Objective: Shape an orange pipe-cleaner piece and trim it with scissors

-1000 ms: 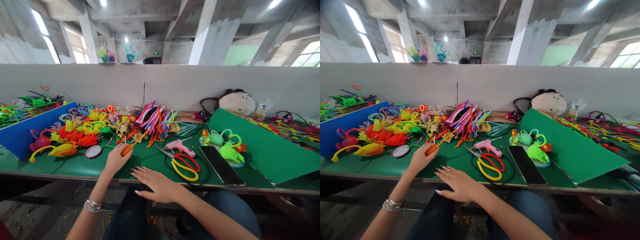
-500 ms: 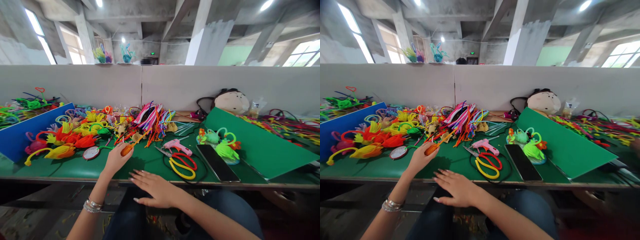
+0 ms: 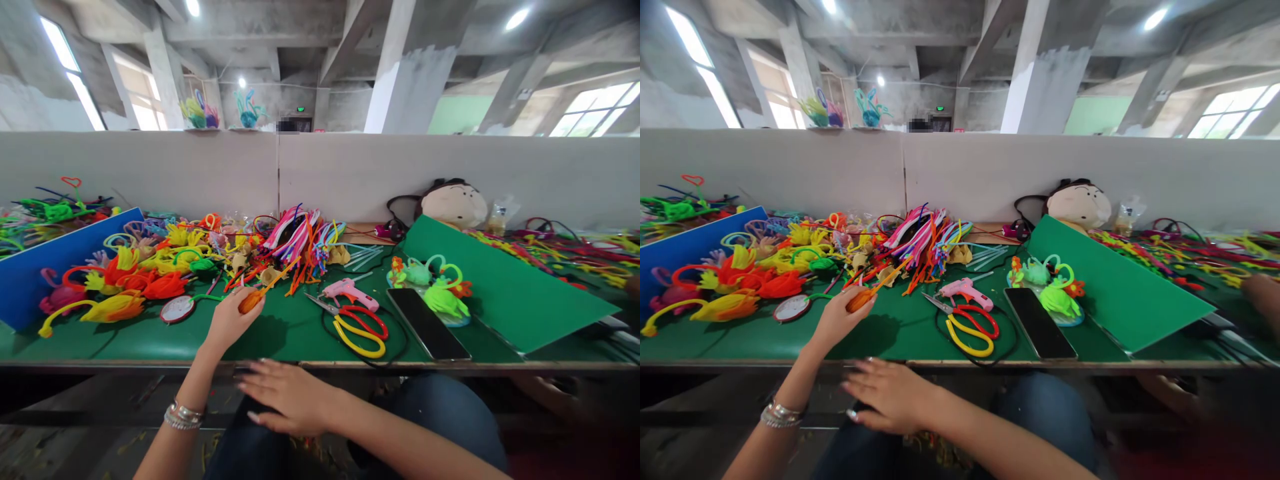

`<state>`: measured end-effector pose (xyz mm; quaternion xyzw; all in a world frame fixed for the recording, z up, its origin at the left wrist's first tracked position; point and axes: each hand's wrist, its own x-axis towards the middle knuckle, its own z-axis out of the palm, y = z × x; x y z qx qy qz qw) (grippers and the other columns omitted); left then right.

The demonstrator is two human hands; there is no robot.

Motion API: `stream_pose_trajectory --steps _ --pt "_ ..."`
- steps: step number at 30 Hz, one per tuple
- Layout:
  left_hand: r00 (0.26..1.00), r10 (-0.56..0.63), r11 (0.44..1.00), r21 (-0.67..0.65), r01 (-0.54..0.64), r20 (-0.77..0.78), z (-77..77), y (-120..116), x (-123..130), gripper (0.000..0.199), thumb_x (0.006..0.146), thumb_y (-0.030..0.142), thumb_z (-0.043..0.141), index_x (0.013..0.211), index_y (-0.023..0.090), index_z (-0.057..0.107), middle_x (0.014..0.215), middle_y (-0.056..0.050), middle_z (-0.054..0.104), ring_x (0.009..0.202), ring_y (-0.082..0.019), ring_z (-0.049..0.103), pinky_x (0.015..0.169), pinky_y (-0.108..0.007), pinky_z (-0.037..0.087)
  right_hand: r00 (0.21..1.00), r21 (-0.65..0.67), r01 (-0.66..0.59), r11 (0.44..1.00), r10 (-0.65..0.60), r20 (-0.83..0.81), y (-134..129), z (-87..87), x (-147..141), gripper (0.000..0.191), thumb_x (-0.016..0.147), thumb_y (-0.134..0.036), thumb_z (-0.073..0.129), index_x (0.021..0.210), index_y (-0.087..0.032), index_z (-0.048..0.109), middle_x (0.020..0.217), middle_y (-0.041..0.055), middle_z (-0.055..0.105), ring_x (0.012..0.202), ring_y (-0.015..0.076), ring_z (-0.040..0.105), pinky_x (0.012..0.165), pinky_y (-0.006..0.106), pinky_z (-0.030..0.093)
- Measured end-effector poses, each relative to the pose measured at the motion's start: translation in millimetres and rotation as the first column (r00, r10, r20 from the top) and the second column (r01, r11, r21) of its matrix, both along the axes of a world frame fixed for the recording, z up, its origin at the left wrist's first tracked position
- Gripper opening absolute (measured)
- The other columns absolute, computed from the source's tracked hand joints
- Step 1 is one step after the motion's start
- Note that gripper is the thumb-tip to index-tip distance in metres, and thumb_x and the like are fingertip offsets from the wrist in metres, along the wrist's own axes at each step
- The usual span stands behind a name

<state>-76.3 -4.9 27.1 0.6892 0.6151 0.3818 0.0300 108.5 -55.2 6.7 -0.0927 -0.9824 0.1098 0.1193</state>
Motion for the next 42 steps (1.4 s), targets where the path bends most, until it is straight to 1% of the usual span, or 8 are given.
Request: stream_pose_trajectory --steps 3,8,11,15,25,30,34,42 --pt "1.0 -0.007 1.0 0.007 0.007 -0.003 0.3 -0.1 1.1 0.029 0.074 0.042 0.049 0.091 0.021 0.058 0.091 -0.003 0.063 0.083 -0.018 0.058 0.074 -0.027 0.044 0.998 0.046 -0.055 0.997 0.056 -0.019 4.3 1.7 -3.4 0.045 0.089 -0.032 0.03 0.13 -0.014 0.032 0.132 0.0033 0.039 0.127 0.0093 0.021 0.106 0.026 0.014" --pt "1.0 -0.002 1.0 -0.003 0.002 0.018 0.1 -2.2 -3.0 0.029 0.074 0.043 0.049 0.091 0.021 0.058 0.091 -0.003 0.062 0.083 -0.017 0.058 0.074 -0.027 0.044 0.878 0.126 0.472 0.872 -0.453 -0.155 17.0 -9.2 -12.2 0.041 0.088 -0.027 0.03 0.125 -0.011 0.039 0.131 0.0109 0.039 0.126 0.0193 0.023 0.104 0.04 0.019" --pt "0.999 -0.005 1.0 0.004 0.005 0.044 -1.6 -2.3 -4.4 0.029 0.074 0.044 0.049 0.089 0.02 0.058 0.089 -0.003 0.062 0.08 -0.017 0.058 0.072 -0.026 0.044 0.957 0.242 0.289 0.926 -0.27 -0.106 2.5 -31.6 -22.2 0.046 0.086 -0.033 0.034 0.124 -0.008 0.041 0.134 0.0141 0.034 0.126 0.0232 0.022 0.103 0.039 0.021" --pt "0.997 -0.067 0.997 0.03 0.066 0.042 -2.7 -2.4 -1.6 0.027 0.075 0.042 0.049 0.088 0.02 0.058 0.086 -0.003 0.063 0.078 -0.016 0.058 0.071 -0.025 0.044 0.907 0.268 -0.417 0.868 0.377 0.189 -17.3 -77.4 -24.7 0.029 0.081 -0.031 0.045 0.108 -0.027 0.054 0.121 -0.0018 0.052 0.114 0.0122 0.043 0.096 0.024 0.032" --pt "0.981 -0.183 0.983 0.018 0.182 0.063 -8.1 -7.2 21.8 0.024 0.076 0.037 0.049 0.092 0.021 0.057 0.09 -0.003 0.061 0.081 -0.015 0.058 0.076 -0.025 0.044 0.921 -0.113 -0.171 0.979 0.199 0.335 -14.9 -141.3 -22.0 0.056 0.08 -0.04 0.045 0.131 -0.033 0.025 0.137 -0.0071 0.027 0.126 0.0226 0.024 0.097 0.046 0.03" --pt "0.976 -0.202 0.979 0.01 0.201 0.078 -7.9 -8.3 32.2 0.023 0.076 0.037 0.05 0.091 0.021 0.057 0.088 -0.002 0.06 0.079 -0.014 0.058 0.074 -0.024 0.045 0.778 -0.004 0.323 0.946 -0.263 0.57 -17.8 -128.4 -29.6 0.069 0.073 -0.053 0.048 0.125 -0.008 0.041 0.127 0.0216 0.04 0.111 0.0354 0.043 0.074 0.047 0.045" --pt "0.975 -0.21 0.978 0.003 0.211 0.065 -7.4 -9.1 38.9 0.023 0.077 0.036 0.049 0.092 0.022 0.057 0.09 -0.002 0.06 0.08 -0.013 0.057 0.074 -0.024 0.045 0.635 -0.116 0.161 0.98 -0.013 0.772 -19.6 -89.2 -30.4 0.03 0.067 -0.042 0.06 0.072 -0.014 0.07 0.067 0.0119 0.067 0.063 0.0241 0.063 0.053 0.03 0.046" --pt "0.978 -0.168 0.982 0.067 0.177 -0.122 -23.4 4.0 47.5 0.02 0.074 0.025 0.053 0.093 0.022 0.06 0.095 -0.004 0.058 0.085 -0.018 0.054 0.078 -0.031 0.043 0.992 -0.476 0.042 0.878 0.021 0.127 20.7 32.8 -3.4 0.035 0.085 -0.04 0.038 0.079 -0.018 0.064 0.052 -0.0044 0.057 0.049 0.0058 0.052 0.051 0.015 0.038"
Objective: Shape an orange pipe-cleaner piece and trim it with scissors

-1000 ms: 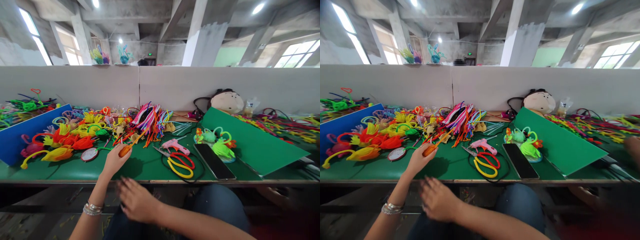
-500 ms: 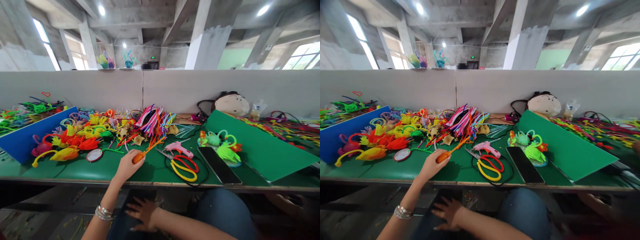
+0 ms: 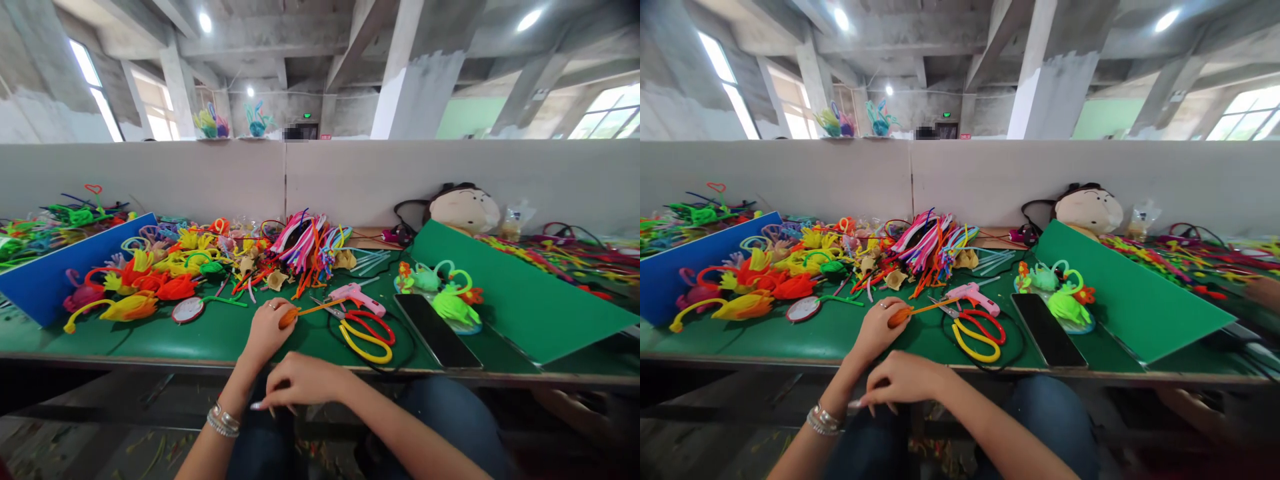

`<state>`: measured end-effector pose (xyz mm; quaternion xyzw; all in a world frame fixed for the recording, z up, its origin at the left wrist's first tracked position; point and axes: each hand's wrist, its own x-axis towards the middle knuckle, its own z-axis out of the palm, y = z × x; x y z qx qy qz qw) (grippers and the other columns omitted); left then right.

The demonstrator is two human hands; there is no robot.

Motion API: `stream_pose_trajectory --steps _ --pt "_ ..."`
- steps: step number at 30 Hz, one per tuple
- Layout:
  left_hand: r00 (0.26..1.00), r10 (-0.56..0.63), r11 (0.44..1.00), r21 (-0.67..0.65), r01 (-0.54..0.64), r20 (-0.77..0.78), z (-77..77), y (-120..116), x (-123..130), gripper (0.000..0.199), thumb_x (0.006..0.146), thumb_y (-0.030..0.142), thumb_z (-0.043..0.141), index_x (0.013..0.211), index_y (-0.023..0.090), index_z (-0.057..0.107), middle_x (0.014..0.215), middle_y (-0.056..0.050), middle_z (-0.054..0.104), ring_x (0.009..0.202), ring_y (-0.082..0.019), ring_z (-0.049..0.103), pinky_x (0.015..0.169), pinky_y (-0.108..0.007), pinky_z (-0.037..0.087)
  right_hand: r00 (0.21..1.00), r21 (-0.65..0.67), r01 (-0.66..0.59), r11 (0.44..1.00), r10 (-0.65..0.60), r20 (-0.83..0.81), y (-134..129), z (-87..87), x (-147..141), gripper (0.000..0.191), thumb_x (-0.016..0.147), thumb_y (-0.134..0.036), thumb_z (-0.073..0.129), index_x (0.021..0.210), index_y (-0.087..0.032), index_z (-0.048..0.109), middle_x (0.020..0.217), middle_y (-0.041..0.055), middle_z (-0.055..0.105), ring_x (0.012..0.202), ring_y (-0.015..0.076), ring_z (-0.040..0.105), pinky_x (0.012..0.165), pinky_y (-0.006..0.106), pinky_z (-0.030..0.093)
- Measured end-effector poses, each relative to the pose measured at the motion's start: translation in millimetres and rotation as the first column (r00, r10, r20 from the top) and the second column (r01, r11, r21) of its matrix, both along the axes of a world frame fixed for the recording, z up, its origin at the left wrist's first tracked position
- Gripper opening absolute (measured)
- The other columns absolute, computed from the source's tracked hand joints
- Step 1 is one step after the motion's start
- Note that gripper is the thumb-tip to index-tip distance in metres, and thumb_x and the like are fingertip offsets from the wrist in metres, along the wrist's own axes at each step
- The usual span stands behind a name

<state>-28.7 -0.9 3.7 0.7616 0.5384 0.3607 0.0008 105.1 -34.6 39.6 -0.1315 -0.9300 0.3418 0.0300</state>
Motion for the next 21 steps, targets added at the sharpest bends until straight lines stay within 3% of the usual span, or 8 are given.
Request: stream_pose_trajectory --steps 2,3,5,7,9,12,16,21 --pt "0.998 -0.062 0.998 0.0 0.062 -0.002 -2.9 0.5 -1.4 0.023 0.072 0.021 0.054 0.094 0.022 0.059 0.097 -0.004 0.058 0.088 -0.018 0.053 0.079 -0.031 0.043 0.969 0.137 0.19 0.972 -0.163 -0.189 10.4 12.9 9.2 0.028 0.082 -0.041 0.045 0.092 -0.021 0.06 0.074 -0.0019 0.062 0.066 0.0088 0.056 0.062 0.018 0.04" --pt "0.996 -0.093 0.996 0.005 0.093 0.004 -3.6 -0.2 -2.3 0.024 0.071 0.019 0.054 0.095 0.022 0.058 0.098 -0.005 0.057 0.089 -0.018 0.053 0.079 -0.031 0.043 0.93 0.215 0.305 0.928 -0.242 -0.275 16.3 16.0 14.2 0.027 0.082 -0.04 0.045 0.095 -0.021 0.059 0.085 0.0 0.062 0.077 0.0112 0.056 0.07 0.021 0.04" --pt "0.99 -0.141 0.99 0.02 0.14 0.016 -3.7 -2.5 -3.9 0.026 0.07 0.016 0.054 0.095 0.021 0.058 0.1 -0.005 0.056 0.092 -0.018 0.052 0.08 -0.031 0.043 0.858 0.397 0.493 0.774 -0.358 -0.367 29.5 16.6 23.8 0.027 0.085 -0.036 0.04 0.1 -0.019 0.055 0.096 0.0044 0.059 0.09 0.0162 0.052 0.081 0.029 0.037" --pt "0.988 -0.148 0.988 0.041 0.147 0.032 -2.9 -4.6 -4.5 0.023 0.071 0.017 0.053 0.093 0.02 0.058 0.099 -0.005 0.056 0.092 -0.018 0.052 0.082 -0.032 0.043 0.829 0.548 0.559 0.622 -0.418 -0.372 42.4 12.0 31.5 0.028 0.086 -0.035 0.039 0.1 -0.015 0.053 0.098 0.0093 0.056 0.093 0.0205 0.049 0.081 0.034 0.036" --pt "0.986 -0.163 0.986 0.044 0.161 0.043 -2.3 -5.4 -4.4 0.019 0.073 0.019 0.053 0.091 0.02 0.058 0.098 -0.005 0.057 0.091 -0.017 0.052 0.082 -0.032 0.043 0.839 0.64 0.533 0.554 -0.446 -0.313 52.2 4.8 35.5 0.027 0.086 -0.035 0.038 0.094 -0.014 0.052 0.091 0.0099 0.056 0.084 0.0206 0.051 0.074 0.033 0.037" --pt "0.982 -0.176 0.984 0.045 0.173 0.073 -2.6 -4.6 -4.2 0.02 0.072 0.019 0.055 0.092 0.02 0.056 0.096 -0.005 0.058 0.09 -0.017 0.052 0.082 -0.032 0.043 0.854 0.671 0.495 0.552 -0.45 -0.259 59.2 -6.5 33.9 0.024 0.088 -0.032 0.033 0.086 -0.016 0.051 0.081 0.0063 0.055 0.075 0.0176 0.051 0.068 0.03 0.037" --pt "0.978 -0.167 0.986 0.027 0.165 0.126 -3.7 -3.8 -4.3 0.024 0.07 0.02 0.058 0.093 0.019 0.054 0.095 -0.005 0.058 0.091 -0.017 0.052 0.083 -0.032 0.042 0.867 0.622 0.492 0.609 -0.411 -0.283 60.3 -17.6 27.1 0.025 0.09 -0.026 0.028 0.083 -0.017 0.05 0.077 0.0036 0.055 0.076 0.0152 0.051 0.071 0.028 0.036" --pt "0.975 -0.154 0.987 -0.022 0.16 0.16 -0.9 -5.6 -2.9 0.022 0.069 0.022 0.057 0.091 0.019 0.054 0.093 -0.004 0.058 0.088 -0.017 0.053 0.081 -0.032 0.042 0.841 0.526 0.54 0.657 -0.439 -0.315 58.8 -25.6 23.6 0.024 0.09 -0.024 0.027 0.079 -0.018 0.047 0.073 0.0023 0.053 0.07 0.0138 0.05 0.064 0.026 0.036"
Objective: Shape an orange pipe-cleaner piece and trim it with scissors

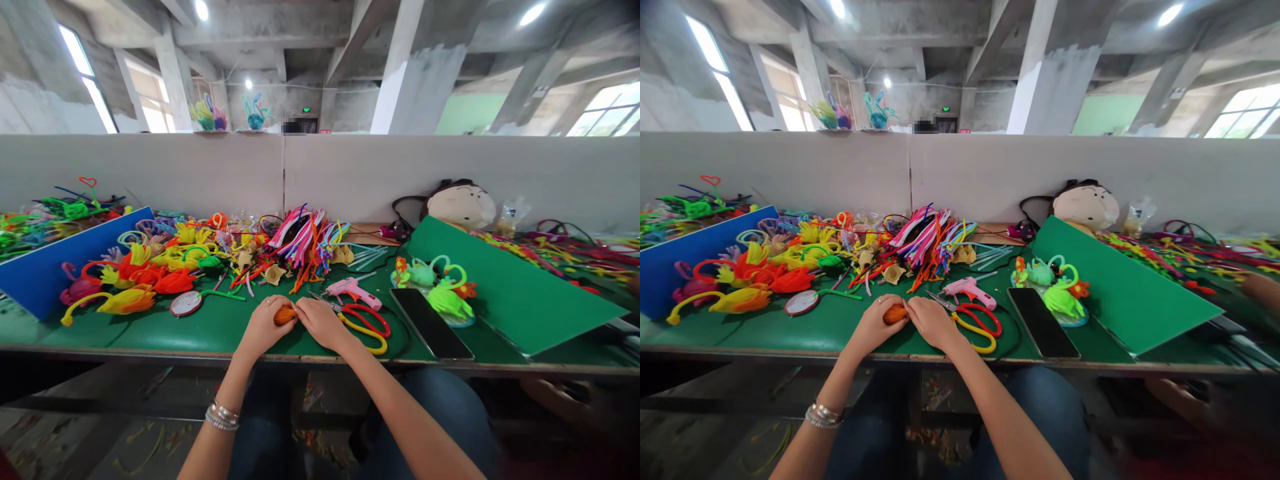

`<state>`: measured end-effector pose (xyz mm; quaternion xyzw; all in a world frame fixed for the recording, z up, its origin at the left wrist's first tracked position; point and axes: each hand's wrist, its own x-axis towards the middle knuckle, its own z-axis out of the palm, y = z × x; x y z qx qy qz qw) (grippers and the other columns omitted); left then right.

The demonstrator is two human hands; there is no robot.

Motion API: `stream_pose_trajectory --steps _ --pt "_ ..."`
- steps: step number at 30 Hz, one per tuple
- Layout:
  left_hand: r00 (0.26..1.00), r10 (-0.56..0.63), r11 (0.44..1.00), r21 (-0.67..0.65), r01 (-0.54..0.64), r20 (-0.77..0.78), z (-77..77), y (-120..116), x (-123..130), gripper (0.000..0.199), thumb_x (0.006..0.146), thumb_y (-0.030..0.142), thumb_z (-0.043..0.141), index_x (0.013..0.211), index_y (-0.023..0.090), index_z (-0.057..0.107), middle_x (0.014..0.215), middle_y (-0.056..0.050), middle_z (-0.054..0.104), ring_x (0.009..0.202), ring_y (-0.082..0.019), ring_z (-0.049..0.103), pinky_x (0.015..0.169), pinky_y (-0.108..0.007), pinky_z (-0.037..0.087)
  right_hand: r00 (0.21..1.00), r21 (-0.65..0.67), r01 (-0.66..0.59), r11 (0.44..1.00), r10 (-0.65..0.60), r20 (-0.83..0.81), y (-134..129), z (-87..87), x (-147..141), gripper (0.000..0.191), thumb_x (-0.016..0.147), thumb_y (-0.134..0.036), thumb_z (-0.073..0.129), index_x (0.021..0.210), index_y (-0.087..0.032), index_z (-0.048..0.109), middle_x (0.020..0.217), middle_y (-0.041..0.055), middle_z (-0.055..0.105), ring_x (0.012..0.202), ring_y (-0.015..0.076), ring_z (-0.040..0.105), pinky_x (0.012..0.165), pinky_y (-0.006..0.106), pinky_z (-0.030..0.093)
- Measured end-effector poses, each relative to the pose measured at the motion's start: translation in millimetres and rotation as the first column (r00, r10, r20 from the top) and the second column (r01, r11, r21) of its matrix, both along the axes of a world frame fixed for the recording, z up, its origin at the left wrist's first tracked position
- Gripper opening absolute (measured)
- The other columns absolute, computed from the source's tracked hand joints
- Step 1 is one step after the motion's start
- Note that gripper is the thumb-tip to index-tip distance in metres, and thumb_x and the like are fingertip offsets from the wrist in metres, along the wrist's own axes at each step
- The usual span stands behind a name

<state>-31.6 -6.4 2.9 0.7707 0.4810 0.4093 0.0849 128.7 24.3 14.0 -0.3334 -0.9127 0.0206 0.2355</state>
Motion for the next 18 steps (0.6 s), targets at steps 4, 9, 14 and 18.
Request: stream_pose_trajectory --steps 4,9,14,18 --pt "1.0 0.002 0.999 -0.043 -0.002 0.006 3.3 -2.2 1.8 0.02 0.071 0.025 0.055 0.09 0.02 0.055 0.089 -0.003 0.059 0.084 -0.016 0.054 0.078 -0.029 0.043 0.983 -0.066 0.043 0.997 -0.054 -0.175 -0.5 -4.9 -4.3 0.023 0.089 -0.023 0.026 0.074 -0.019 0.043 0.072 0.0017 0.051 0.07 0.0133 0.048 0.063 0.025 0.036" --pt "1.0 0.006 0.999 -0.045 -0.006 0.005 2.8 -3.3 1.9 0.019 0.074 0.025 0.051 0.091 0.021 0.057 0.092 -0.003 0.059 0.085 -0.015 0.055 0.078 -0.027 0.043 0.947 -0.178 0.028 0.984 -0.083 -0.31 1.8 -10.0 -8.8 0.023 0.088 -0.024 0.028 0.069 -0.02 0.039 0.066 -0.0011 0.047 0.063 0.0119 0.047 0.057 0.023 0.035" --pt "0.998 0.045 0.998 -0.031 -0.046 -0.042 1.2 -2.7 1.8 0.02 0.072 0.022 0.052 0.092 0.021 0.058 0.094 -0.003 0.058 0.086 -0.016 0.054 0.079 -0.028 0.043 0.93 -0.186 0.088 0.979 -0.148 -0.337 2.8 -12.7 -9.7 0.022 0.086 -0.024 0.031 0.065 -0.02 0.035 0.06 -0.0035 0.042 0.056 0.011 0.043 0.052 0.023 0.03" --pt "0.992 0.073 0.997 -0.008 -0.074 -0.105 2.1 -2.9 2.4 0.022 0.072 0.02 0.052 0.092 0.023 0.059 0.096 -0.003 0.058 0.087 -0.016 0.052 0.079 -0.029 0.042 0.929 -0.168 0.121 0.978 -0.171 -0.328 3.2 -13.5 -10.3 0.021 0.084 -0.022 0.033 0.063 -0.021 0.034 0.058 -0.004 0.04 0.053 0.0107 0.041 0.052 0.023 0.029"
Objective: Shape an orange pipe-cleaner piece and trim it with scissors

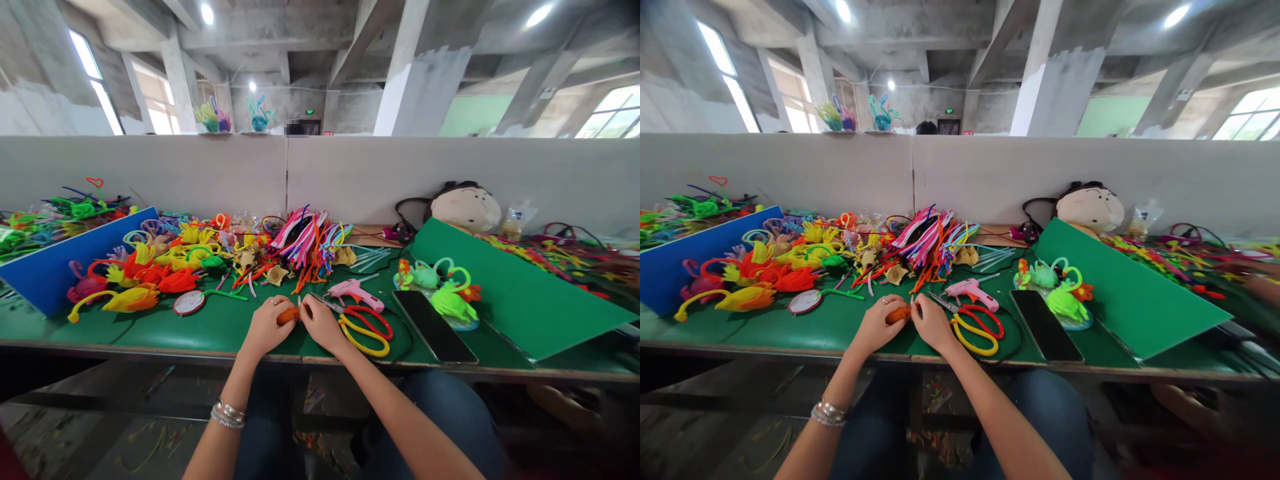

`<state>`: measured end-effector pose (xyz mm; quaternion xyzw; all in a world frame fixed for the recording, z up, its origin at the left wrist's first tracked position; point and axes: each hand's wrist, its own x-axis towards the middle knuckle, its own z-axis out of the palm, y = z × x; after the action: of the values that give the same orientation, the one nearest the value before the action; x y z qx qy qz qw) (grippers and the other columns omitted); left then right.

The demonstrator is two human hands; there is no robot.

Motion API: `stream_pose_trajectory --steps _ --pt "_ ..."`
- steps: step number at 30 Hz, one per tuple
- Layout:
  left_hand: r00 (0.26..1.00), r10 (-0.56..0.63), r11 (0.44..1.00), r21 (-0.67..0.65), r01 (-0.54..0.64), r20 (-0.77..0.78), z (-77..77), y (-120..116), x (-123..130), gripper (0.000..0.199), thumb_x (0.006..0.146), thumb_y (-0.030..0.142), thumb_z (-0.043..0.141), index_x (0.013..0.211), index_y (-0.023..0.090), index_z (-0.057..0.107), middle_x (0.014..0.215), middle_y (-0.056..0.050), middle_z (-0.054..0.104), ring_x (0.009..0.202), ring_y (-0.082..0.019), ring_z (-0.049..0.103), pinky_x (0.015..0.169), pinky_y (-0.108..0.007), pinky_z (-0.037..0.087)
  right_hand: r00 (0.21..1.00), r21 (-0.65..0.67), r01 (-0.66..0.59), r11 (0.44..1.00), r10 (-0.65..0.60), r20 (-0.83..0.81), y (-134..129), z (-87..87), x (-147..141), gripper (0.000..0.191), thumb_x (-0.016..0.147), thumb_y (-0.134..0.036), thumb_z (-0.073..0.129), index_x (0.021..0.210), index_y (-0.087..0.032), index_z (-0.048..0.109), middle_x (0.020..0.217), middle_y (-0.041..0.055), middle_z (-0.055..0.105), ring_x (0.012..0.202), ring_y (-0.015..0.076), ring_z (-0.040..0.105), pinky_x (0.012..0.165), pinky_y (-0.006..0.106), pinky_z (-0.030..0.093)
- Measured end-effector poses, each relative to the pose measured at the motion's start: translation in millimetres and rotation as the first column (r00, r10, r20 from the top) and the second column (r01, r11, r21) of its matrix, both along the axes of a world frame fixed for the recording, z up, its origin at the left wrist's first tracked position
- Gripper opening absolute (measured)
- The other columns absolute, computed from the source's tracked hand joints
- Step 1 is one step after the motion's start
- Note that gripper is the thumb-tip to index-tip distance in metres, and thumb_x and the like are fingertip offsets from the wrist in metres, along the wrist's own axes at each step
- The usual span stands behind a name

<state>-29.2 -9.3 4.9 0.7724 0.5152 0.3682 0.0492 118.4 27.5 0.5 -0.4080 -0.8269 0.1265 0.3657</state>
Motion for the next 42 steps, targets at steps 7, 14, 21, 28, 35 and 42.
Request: stream_pose_trajectory --steps 7,14,21,28,35,42 --pt "0.999 0.001 1.0 0.032 0.0 -0.047 1.5 -0.7 1.6 0.022 0.072 0.017 0.051 0.09 0.024 0.062 0.094 -0.003 0.058 0.088 -0.017 0.05 0.079 -0.03 0.042 0.999 -0.051 -0.02 0.999 0.018 -0.05 3.5 -2.9 -0.7 0.019 0.078 -0.019 0.037 0.06 -0.02 0.035 0.054 -0.0043 0.041 0.051 0.01 0.041 0.05 0.022 0.03" --pt "0.993 0.042 0.999 0.038 -0.038 -0.11 0.0 -0.1 0.8 0.021 0.073 0.023 0.052 0.092 0.024 0.06 0.094 -0.003 0.058 0.085 -0.017 0.052 0.075 -0.029 0.042 0.997 -0.089 -0.031 0.996 0.025 -0.07 5.4 -0.8 -1.1 0.023 0.082 -0.024 0.035 0.059 -0.02 0.036 0.055 -0.0032 0.045 0.053 0.0105 0.044 0.05 0.022 0.031" --pt "0.992 0.061 0.998 0.034 -0.058 -0.109 1.2 -3.3 0.9 0.018 0.076 0.025 0.05 0.091 0.025 0.06 0.094 -0.002 0.058 0.084 -0.015 0.054 0.073 -0.026 0.043 0.979 -0.001 0.049 0.999 -0.048 0.198 -7.9 10.1 1.1 0.021 0.088 -0.025 0.03 0.072 -0.02 0.043 0.065 -0.0005 0.054 0.06 0.0128 0.052 0.053 0.023 0.03" --pt "1.0 0.003 0.998 0.056 -0.004 0.016 0.6 -3.0 -0.7 0.019 0.075 0.02 0.05 0.091 0.022 0.06 0.096 -0.003 0.058 0.087 -0.015 0.053 0.08 -0.027 0.043 0.947 0.054 0.066 0.996 -0.08 0.31 -12.5 21.1 3.1 0.02 0.09 -0.026 0.027 0.082 -0.019 0.045 0.074 0.002 0.058 0.066 0.0139 0.055 0.055 0.023 0.031" --pt "0.993 -0.035 0.999 -0.008 0.036 0.115 -3.8 0.9 -4.4 0.025 0.067 0.009 0.051 0.087 0.02 0.06 0.096 -0.003 0.057 0.088 -0.016 0.052 0.08 -0.028 0.042 0.864 0.046 -0.158 0.986 0.116 0.489 -18.2 33.9 14.1 0.024 0.086 -0.038 0.035 0.096 -0.018 0.044 0.086 0.0047 0.06 0.079 0.0174 0.056 0.06 0.024 0.033" --pt "0.974 -0.114 0.993 -0.012 0.119 0.195 -3.8 2.9 -5.2 0.017 0.069 0.014 0.054 0.083 0.019 0.061 0.093 -0.004 0.057 0.088 -0.017 0.052 0.082 -0.03 0.041 0.808 0.078 -0.168 0.983 0.092 0.581 -19.2 40.5 21.3 0.022 0.081 -0.033 0.041 0.096 -0.019 0.047 0.089 0.0036 0.058 0.075 0.0164 0.056 0.06 0.024 0.034"
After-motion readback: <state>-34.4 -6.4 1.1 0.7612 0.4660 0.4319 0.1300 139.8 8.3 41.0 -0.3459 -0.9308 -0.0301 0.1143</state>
